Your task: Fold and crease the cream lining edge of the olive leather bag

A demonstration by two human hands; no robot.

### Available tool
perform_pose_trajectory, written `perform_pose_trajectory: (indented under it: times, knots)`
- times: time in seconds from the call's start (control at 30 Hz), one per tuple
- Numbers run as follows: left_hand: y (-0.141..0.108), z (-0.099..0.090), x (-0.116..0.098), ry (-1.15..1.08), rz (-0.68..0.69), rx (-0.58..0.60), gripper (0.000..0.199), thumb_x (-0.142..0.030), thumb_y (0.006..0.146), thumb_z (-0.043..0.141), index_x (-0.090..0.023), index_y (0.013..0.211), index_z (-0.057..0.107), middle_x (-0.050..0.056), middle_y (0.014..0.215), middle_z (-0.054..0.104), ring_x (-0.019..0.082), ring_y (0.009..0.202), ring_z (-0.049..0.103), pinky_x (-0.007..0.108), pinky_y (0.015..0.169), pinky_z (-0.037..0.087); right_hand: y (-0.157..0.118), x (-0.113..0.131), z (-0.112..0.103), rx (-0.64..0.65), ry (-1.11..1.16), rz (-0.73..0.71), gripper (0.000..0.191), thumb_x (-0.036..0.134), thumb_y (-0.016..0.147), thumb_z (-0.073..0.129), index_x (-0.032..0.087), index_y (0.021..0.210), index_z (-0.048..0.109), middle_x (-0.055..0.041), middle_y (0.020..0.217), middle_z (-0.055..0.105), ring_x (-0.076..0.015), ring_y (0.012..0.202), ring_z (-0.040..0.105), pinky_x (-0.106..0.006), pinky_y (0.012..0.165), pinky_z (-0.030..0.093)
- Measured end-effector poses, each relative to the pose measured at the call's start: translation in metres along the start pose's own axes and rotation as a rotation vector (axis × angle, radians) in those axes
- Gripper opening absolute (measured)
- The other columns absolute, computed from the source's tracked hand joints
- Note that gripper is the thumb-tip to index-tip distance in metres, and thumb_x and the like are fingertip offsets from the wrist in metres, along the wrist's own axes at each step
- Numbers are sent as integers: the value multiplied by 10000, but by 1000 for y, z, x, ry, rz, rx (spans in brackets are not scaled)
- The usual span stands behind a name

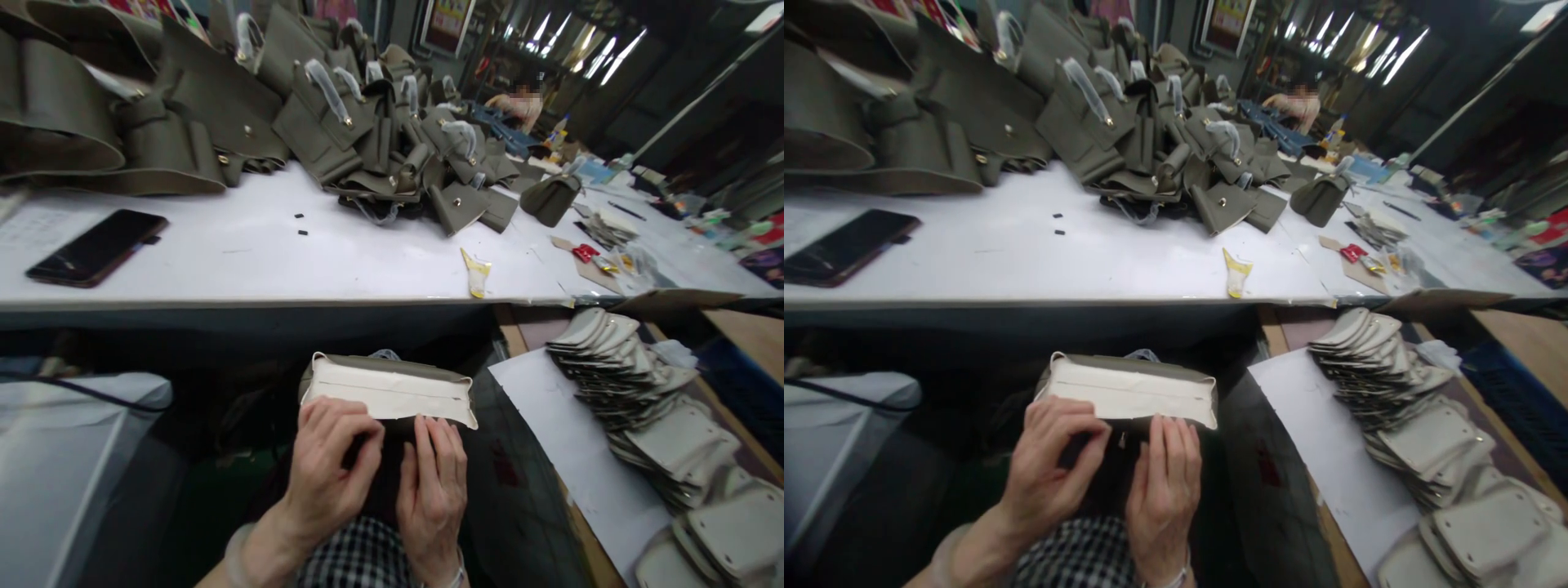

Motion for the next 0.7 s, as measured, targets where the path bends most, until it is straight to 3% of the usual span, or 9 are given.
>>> perform_pose_trajectory:
  times: [0.13,0.2,0.27,0.3,0.37,0.43,0.47,0.53,0.7]
  knots:
    - [-35,-24,11,-253,-199,-131,176,-54,868,574,-210,948,562,18,887,553,169,855,535,319,764,443,2,-2,1,-8,-10,-28,396,155,943,533,98,1335,538,-158,1285,569,-318,1269,470,-524,1035,444]
    - [-48,-28,5,-312,-241,-163,150,-84,871,580,-218,935,571,24,917,557,178,891,540,315,786,446,3,-3,0,-14,-19,-41,388,153,942,535,99,1326,547,-160,1275,573,-320,1253,480,-524,1019,455]
    - [-57,-25,6,-383,-393,-167,78,-157,874,613,-222,910,591,22,915,573,183,900,549,302,803,448,5,-3,-1,-18,-23,-54,383,153,943,534,100,1322,551,-162,1262,580,-318,1232,493,-520,1003,466]
    - [-61,-19,12,-459,-561,-167,32,-203,881,620,-218,903,602,22,903,584,181,892,557,291,802,455,6,-3,-1,-20,-24,-61,381,157,945,532,100,1321,552,-163,1255,584,-318,1225,497,-520,997,469]
    - [-72,-2,34,-714,-1096,-247,87,-278,906,593,-193,898,612,38,898,612,181,870,586,276,783,485,8,-3,-2,-22,-25,-80,376,168,950,527,97,1318,554,-166,1244,589,-321,1215,502,-525,993,469]
    - [-80,21,56,-1008,-1614,-425,157,-291,933,529,-162,888,607,74,921,639,195,856,625,294,764,523,10,-3,-2,-25,-23,-95,369,170,947,534,90,1306,563,-169,1228,597,-326,1204,510,-532,990,467]
    - [-79,31,65,-1082,-1721,-469,181,-292,941,500,-152,887,601,92,924,647,203,840,641,304,739,537,10,-2,-2,-30,-18,-99,365,169,944,540,86,1299,568,-171,1219,601,-328,1197,515,-532,986,469]
    - [-70,49,83,-1171,-1766,-508,199,-280,944,462,-153,886,604,94,891,661,210,790,654,316,687,549,12,-2,-2,-38,2,-102,361,167,939,551,84,1290,575,-173,1207,606,-327,1187,524,-528,977,475]
    - [-50,79,98,-1331,-1596,-522,246,-301,941,436,-157,979,632,83,918,696,237,822,665,355,708,567,11,-1,0,-40,55,-99,368,169,938,554,107,1301,573,-166,1206,613,-320,1199,520,-523,976,483]
Point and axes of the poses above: each hand's wrist, its own y-axis towards the middle knuckle, its own z-axis out of the palm, x = y × z, the point moved 3 cm from there along y, towards the middle knuckle
